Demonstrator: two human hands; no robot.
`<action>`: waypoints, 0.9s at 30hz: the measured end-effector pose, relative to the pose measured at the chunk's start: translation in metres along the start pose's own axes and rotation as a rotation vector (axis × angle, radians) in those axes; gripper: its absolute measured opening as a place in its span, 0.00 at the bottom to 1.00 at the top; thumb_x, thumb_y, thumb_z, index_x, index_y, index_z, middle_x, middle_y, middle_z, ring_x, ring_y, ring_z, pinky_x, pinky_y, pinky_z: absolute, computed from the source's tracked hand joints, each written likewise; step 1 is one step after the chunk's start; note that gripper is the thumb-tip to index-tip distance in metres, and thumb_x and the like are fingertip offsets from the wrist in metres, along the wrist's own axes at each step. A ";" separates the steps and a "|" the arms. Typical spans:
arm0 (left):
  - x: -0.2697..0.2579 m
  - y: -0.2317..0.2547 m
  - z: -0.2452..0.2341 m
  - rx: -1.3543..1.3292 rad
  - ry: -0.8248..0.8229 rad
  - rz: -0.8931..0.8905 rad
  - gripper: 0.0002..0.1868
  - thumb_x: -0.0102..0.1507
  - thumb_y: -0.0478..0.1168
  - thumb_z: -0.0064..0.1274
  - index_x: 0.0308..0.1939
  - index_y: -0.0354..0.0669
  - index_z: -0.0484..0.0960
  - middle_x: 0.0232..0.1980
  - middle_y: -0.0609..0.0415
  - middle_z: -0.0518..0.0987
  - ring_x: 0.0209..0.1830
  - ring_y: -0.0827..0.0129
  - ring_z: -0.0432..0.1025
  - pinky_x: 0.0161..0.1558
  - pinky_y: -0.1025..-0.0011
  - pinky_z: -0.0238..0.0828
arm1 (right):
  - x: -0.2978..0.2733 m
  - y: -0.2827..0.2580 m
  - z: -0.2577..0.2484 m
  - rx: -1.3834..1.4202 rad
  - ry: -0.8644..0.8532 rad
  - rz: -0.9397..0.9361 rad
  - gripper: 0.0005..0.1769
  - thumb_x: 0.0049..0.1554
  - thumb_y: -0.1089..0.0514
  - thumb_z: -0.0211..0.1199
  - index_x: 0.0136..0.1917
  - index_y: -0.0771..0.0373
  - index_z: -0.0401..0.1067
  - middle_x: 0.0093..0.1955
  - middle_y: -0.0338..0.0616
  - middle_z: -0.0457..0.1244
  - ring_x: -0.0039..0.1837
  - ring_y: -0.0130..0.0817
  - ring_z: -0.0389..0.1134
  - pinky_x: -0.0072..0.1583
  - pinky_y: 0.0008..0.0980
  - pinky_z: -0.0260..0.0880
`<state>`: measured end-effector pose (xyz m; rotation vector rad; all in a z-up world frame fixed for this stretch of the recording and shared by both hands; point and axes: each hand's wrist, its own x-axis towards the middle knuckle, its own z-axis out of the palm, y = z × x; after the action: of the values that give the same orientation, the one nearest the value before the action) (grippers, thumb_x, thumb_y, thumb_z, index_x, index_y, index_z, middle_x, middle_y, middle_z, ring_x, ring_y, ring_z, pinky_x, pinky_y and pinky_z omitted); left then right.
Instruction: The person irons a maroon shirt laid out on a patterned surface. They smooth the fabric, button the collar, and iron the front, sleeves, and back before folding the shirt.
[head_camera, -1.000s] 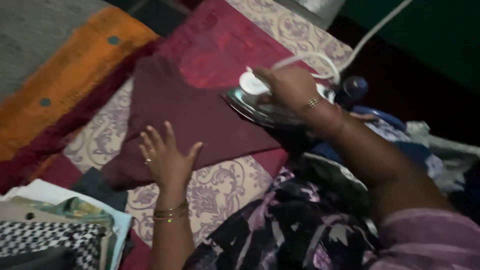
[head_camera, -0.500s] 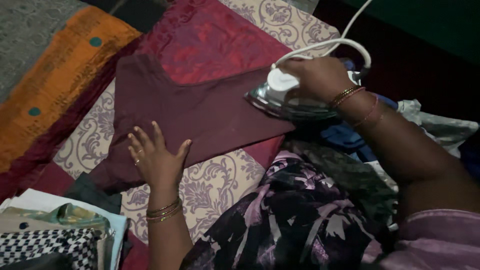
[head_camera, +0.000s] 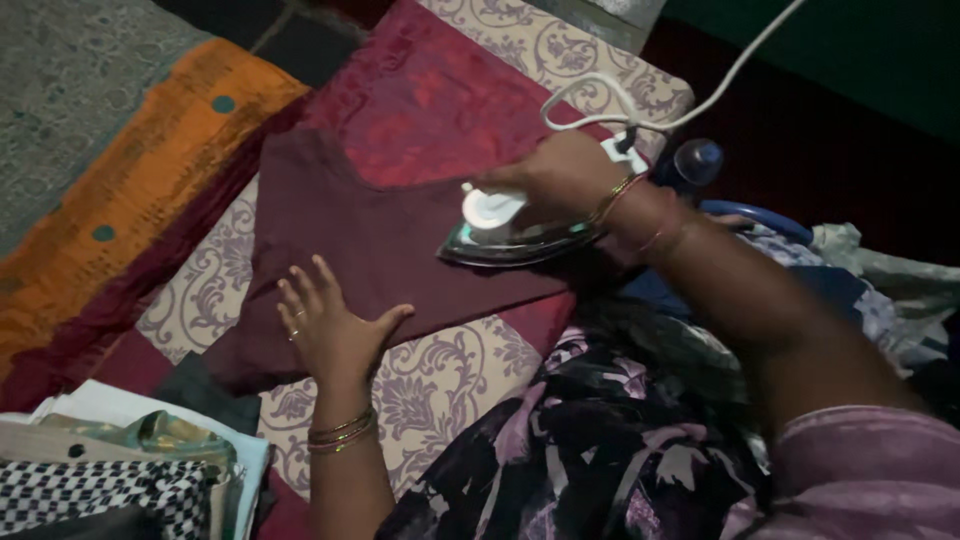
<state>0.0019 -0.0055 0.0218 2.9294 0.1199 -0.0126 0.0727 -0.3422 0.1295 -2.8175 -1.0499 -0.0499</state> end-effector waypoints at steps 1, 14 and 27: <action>0.000 0.001 -0.001 0.000 -0.008 -0.002 0.78 0.40 0.82 0.60 0.80 0.41 0.48 0.80 0.33 0.50 0.82 0.42 0.41 0.76 0.48 0.37 | 0.009 -0.008 0.003 -0.015 -0.049 0.045 0.41 0.43 0.39 0.77 0.70 0.38 0.71 0.40 0.45 0.71 0.40 0.49 0.73 0.41 0.47 0.70; -0.003 -0.003 0.002 -0.046 0.057 0.038 0.76 0.42 0.78 0.64 0.81 0.40 0.45 0.80 0.32 0.50 0.81 0.40 0.41 0.76 0.46 0.36 | 0.098 -0.042 0.031 0.062 0.096 0.365 0.40 0.45 0.42 0.77 0.69 0.43 0.69 0.45 0.47 0.71 0.46 0.51 0.73 0.45 0.51 0.71; 0.003 -0.015 0.003 -0.063 0.011 0.082 0.66 0.51 0.81 0.54 0.79 0.41 0.53 0.81 0.34 0.49 0.82 0.41 0.39 0.77 0.46 0.32 | -0.012 0.002 -0.003 -0.001 -0.203 0.042 0.43 0.43 0.39 0.75 0.71 0.40 0.69 0.46 0.45 0.72 0.46 0.49 0.73 0.48 0.47 0.72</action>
<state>0.0034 0.0084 0.0155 2.8696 0.0014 0.0200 0.0650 -0.3516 0.1317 -2.8917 -1.0279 0.2453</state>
